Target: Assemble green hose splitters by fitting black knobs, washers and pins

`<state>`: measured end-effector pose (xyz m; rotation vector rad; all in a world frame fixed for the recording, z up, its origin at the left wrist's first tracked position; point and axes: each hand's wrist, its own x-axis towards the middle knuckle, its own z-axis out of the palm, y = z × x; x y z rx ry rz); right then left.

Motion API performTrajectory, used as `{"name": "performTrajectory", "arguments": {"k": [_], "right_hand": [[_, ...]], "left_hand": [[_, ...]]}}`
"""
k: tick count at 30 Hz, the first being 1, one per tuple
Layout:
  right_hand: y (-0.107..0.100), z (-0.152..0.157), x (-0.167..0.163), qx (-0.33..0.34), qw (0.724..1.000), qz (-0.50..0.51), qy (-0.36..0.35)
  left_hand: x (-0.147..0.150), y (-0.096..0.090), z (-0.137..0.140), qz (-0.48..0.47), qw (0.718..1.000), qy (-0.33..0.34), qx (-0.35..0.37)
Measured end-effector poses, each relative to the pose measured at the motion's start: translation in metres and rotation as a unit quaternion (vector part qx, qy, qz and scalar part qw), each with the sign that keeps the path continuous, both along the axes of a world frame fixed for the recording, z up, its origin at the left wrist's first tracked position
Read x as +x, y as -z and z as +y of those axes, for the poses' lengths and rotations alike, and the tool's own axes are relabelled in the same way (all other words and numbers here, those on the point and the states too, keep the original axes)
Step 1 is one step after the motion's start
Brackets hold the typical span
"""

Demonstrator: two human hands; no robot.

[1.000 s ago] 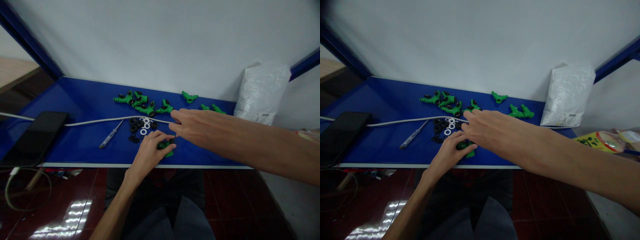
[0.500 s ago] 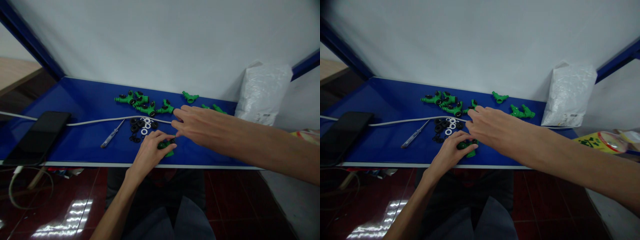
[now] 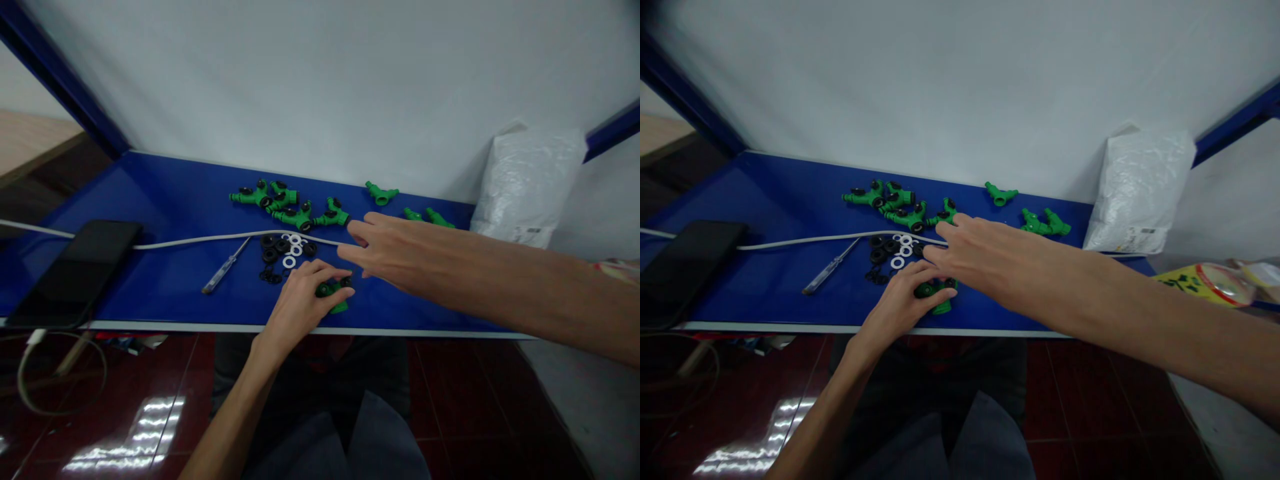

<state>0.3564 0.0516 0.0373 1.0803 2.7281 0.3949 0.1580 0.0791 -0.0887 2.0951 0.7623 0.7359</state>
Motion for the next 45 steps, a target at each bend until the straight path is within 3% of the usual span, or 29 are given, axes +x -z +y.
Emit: {"name": "performTrajectory", "arguments": {"k": [10,20,24,29,34,40,43,45], "right_hand": [[-0.027,-0.010,-0.022,-0.023,1.000,-0.005,0.008],[-0.005,-0.009,0.005,-0.007,0.997,-0.055,0.045],[-0.015,-0.019,-0.004,0.007,0.999,-0.025,0.032],[-0.040,-0.024,-0.022,-0.069,0.996,0.045,0.012],[-0.045,-0.018,-0.032,-0.116,0.991,0.032,0.063],[-0.034,-0.006,-0.036,-0.040,0.996,-0.044,0.059],[-0.028,-0.011,-0.009,0.009,0.998,-0.025,0.053],[-0.024,-0.023,0.019,0.008,0.995,0.028,0.091]], "left_hand": [[0.000,-0.002,0.002,0.002,0.999,0.019,-0.032],[0.000,-0.004,0.004,0.013,0.999,0.025,-0.028],[0.000,-0.004,0.005,0.012,1.000,0.020,-0.015],[0.001,-0.003,0.005,0.008,1.000,0.017,-0.003],[0.001,-0.004,0.005,0.008,1.000,0.022,-0.005],[0.001,-0.006,0.004,0.014,1.000,0.018,-0.012],[0.001,-0.009,0.002,0.015,1.000,0.011,-0.018],[0.001,-0.011,-0.001,0.015,1.000,0.000,-0.016]]}}
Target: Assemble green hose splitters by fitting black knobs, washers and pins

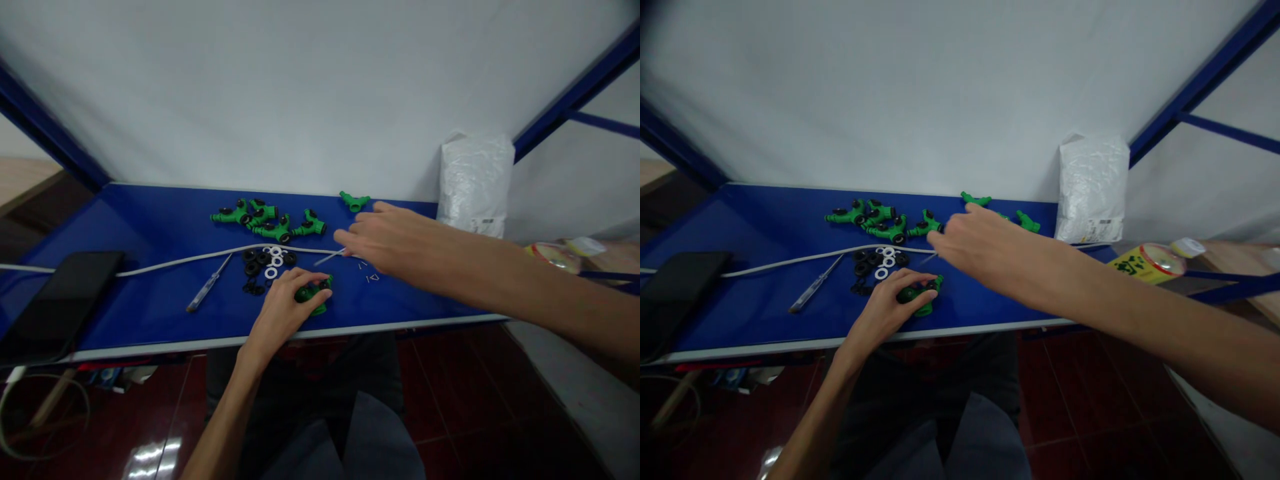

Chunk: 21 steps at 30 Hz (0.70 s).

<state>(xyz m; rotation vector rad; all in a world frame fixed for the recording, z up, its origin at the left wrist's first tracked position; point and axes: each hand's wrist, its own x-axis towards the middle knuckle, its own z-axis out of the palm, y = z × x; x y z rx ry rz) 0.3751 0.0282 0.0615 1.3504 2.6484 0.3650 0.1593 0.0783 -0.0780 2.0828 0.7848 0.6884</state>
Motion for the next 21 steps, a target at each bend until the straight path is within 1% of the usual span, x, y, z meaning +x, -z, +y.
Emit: {"name": "performTrajectory", "arguments": {"k": [1,2,3,4,5,7,8,11,13,15,17,19,21], "right_hand": [[0.003,-0.009,0.014,-0.009,0.998,0.043,0.042],[0.007,-0.019,0.027,-0.013,0.990,0.099,0.095],[0.013,-0.030,0.039,0.010,0.974,0.158,0.162],[0.022,-0.041,0.050,0.025,0.952,0.202,0.230],[0.033,-0.052,0.059,0.042,0.931,0.228,0.282],[0.059,-0.070,0.071,0.082,0.901,0.258,0.338],[0.073,-0.078,0.074,0.097,0.893,0.261,0.353],[0.107,-0.086,0.076,0.113,0.893,0.256,0.353],[0.121,-0.084,0.076,0.141,0.894,0.250,0.346],[0.132,-0.078,0.077,0.164,0.895,0.246,0.335],[0.141,-0.072,0.081,0.168,0.900,0.240,0.322],[0.150,-0.069,0.085,0.167,0.908,0.226,0.311],[0.155,-0.069,0.087,0.167,0.913,0.213,0.305]], "left_hand": [[0.000,-0.001,-0.001,-0.001,1.000,-0.006,0.002],[0.000,-0.002,-0.003,-0.002,1.000,-0.012,0.004],[0.001,-0.003,-0.004,-0.002,1.000,-0.018,0.004],[0.001,-0.003,-0.005,-0.002,1.000,-0.024,0.005],[0.002,-0.004,-0.005,0.000,1.000,-0.028,0.007],[0.004,-0.004,-0.005,0.006,0.999,-0.031,0.010],[0.006,-0.004,-0.005,0.008,0.999,-0.029,0.011],[0.010,-0.004,-0.006,0.003,0.999,-0.030,0.015],[0.010,-0.004,-0.007,-0.014,0.998,-0.057,0.027],[0.006,-0.005,-0.010,-0.041,0.993,-0.102,0.048],[-0.002,-0.006,-0.014,-0.065,0.986,-0.140,0.066],[-0.012,-0.006,-0.019,-0.079,0.982,-0.156,0.074],[-0.024,-0.005,-0.024,-0.078,0.981,-0.160,0.071]]}}
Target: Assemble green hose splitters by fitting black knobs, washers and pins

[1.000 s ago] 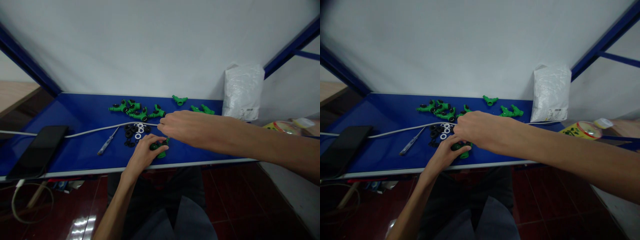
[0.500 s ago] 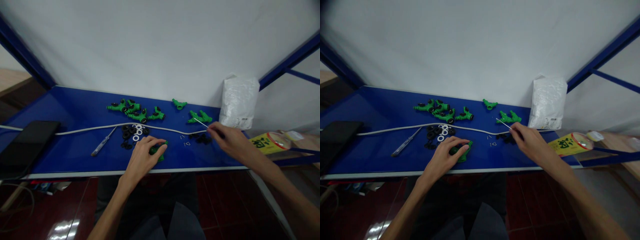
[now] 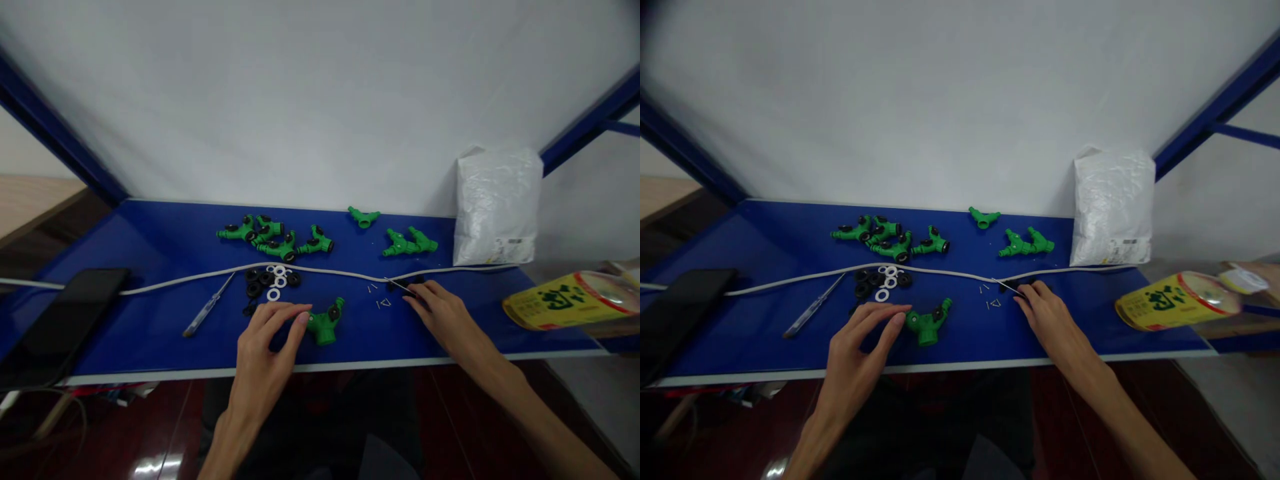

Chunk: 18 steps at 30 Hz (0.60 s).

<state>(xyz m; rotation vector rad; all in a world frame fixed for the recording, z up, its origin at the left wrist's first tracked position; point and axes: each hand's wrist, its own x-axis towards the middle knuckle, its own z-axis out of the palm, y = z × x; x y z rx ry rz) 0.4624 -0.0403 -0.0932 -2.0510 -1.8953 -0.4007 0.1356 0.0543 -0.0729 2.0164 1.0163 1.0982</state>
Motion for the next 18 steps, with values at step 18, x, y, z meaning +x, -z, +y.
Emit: {"name": "performTrajectory", "arguments": {"k": [18], "right_hand": [[-0.050,0.017,-0.141,0.005,0.502,0.864,0.038]], "left_hand": [[0.011,-0.015,-0.019,-0.042,0.998,0.038,-0.029]]}}
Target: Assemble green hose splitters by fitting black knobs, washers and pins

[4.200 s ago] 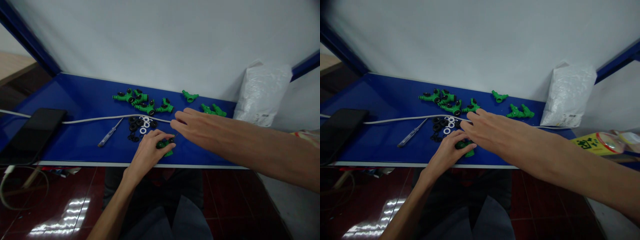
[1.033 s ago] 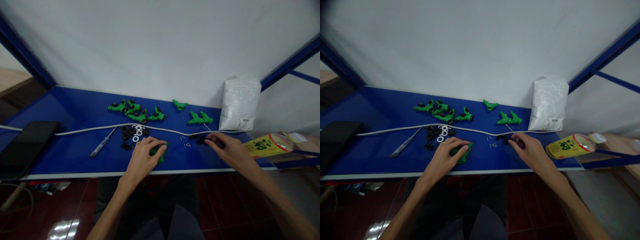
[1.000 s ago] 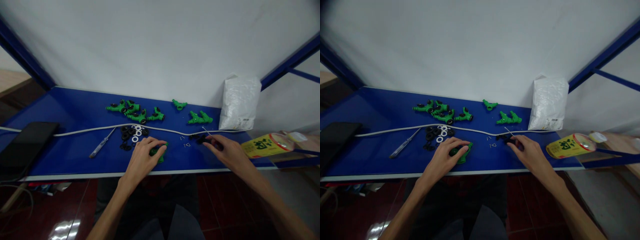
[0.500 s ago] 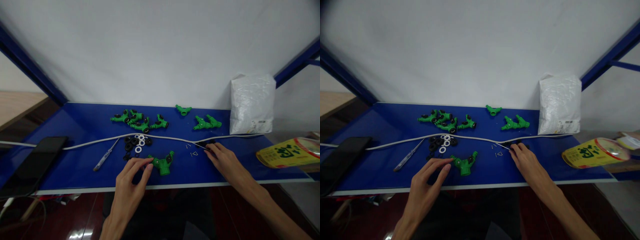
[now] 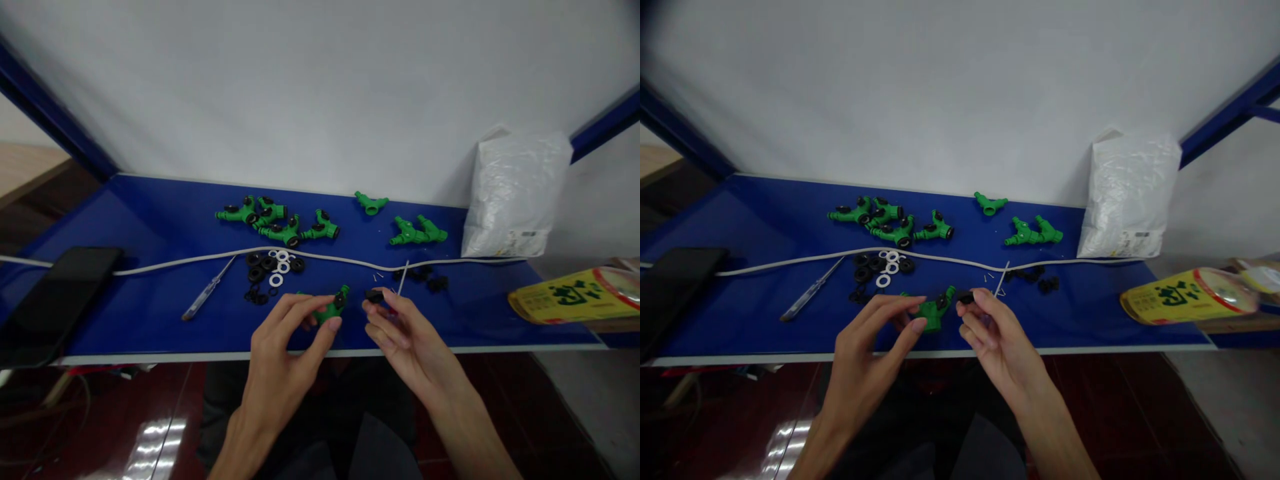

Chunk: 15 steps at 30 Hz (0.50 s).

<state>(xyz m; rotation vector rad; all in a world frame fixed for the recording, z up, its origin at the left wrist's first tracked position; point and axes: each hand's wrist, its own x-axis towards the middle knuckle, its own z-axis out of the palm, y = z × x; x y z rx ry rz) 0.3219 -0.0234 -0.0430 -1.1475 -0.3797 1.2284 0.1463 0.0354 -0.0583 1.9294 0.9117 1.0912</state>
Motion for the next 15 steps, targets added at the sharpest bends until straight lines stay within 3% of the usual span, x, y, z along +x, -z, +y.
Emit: {"name": "performTrajectory", "arguments": {"k": [5,9,15], "right_hand": [[0.005,-0.002,-0.021,0.001,0.996,0.086,0.021],[0.001,-0.006,-0.025,0.007,0.999,0.049,0.002],[-0.002,-0.012,-0.027,0.011,0.996,-0.085,-0.005]], "left_hand": [[0.017,-0.010,0.006,-0.040,0.997,0.061,-0.014],[0.015,-0.009,0.011,-0.054,0.996,0.073,-0.025],[0.008,-0.009,0.013,-0.108,0.971,0.088,-0.194]]}}
